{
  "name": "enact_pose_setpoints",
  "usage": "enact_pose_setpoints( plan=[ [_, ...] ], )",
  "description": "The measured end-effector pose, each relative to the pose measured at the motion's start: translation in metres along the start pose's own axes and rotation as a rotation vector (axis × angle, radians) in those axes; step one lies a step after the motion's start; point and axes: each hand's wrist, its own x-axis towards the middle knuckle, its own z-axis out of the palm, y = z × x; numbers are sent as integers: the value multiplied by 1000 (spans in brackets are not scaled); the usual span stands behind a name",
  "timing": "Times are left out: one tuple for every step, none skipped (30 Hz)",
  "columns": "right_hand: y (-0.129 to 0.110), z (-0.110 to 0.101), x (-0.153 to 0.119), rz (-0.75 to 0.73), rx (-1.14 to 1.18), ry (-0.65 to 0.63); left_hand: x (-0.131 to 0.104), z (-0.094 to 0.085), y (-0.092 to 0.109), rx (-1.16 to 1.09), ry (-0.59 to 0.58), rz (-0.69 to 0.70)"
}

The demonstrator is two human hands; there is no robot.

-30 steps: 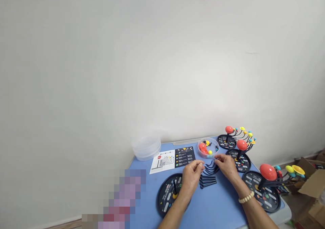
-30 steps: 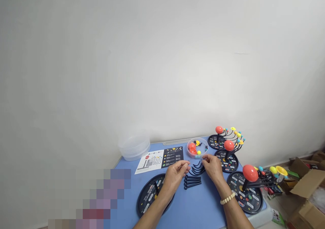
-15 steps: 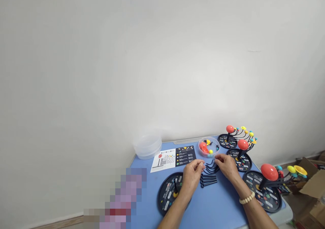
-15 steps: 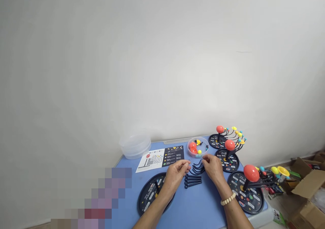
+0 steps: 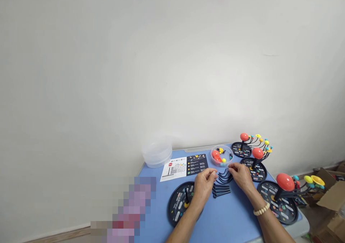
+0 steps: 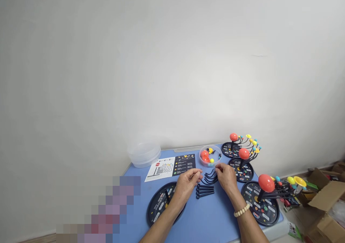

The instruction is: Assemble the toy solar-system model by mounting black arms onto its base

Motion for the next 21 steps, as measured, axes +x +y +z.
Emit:
enact_pose_setpoints(
  plan=[
    [0, 0, 0, -1, -3, -1, 0, 0, 0, -1, 0, 1],
    [0, 0, 0, -2, -6, -3, 0, 0, 0, -2, -1, 1],
    [0, 0, 0, -4, -9, -5, 0, 0, 1, -2, -1, 3],
    [0, 0, 0, -5, -13, -6, 0, 0, 1, -1, -2, 5],
    [0, 0, 0, -6, -17, -8, 0, 0, 1, 0, -3, 7],
    [0, 0, -1, -7, -20, -9, 0, 1, 1, 3, -4, 11],
    [0, -1, -1, -6, -24, -9, 0, 0, 1, 7, -4, 14],
    [0, -1, -1, -6, -28, -10, 0, 0, 1, 11, -4, 19],
    [-1, -1, -1, -6, -33, -11, 0, 0, 0, 16, -4, 25],
    [-1, -1, -1, -6, -37, -12, 0, 0, 0, 23, -3, 31],
    [-1, -1, -1, -7, -41, -13, 0, 1, 1, 31, 0, 40],
    [-1, -2, -1, -8, -44, -15, -1, 1, 2, 41, 4, 52],
    [-2, -2, -1, -10, -47, -17, -2, 1, 4, 51, 7, 66],
    [-2, -2, -1, -12, -50, -17, -3, 1, 8, 61, 8, 81],
    [-2, -3, 0, -14, -53, -17, -6, 1, 14, 72, 7, 97],
    [-3, -3, 0, -17, -55, -16, -9, 1, 22, 82, -7, 114],
    [-3, -3, 0, -20, -57, -14, -14, 0, 32, 88, -34, 128],
    [-3, -4, 0, -23, -58, -12, -20, -1, 42, 93, -80, 145],
    [-3, -4, 0, -27, -59, -10, -28, -4, 53, 91, -202, 170],
    [-3, -4, 0, -30, -60, -9, -36, -7, 64, 65, -381, 181],
    [-3, -4, 0, -34, -59, -7, -46, -11, 73, 25, -607, 181]
  ],
)
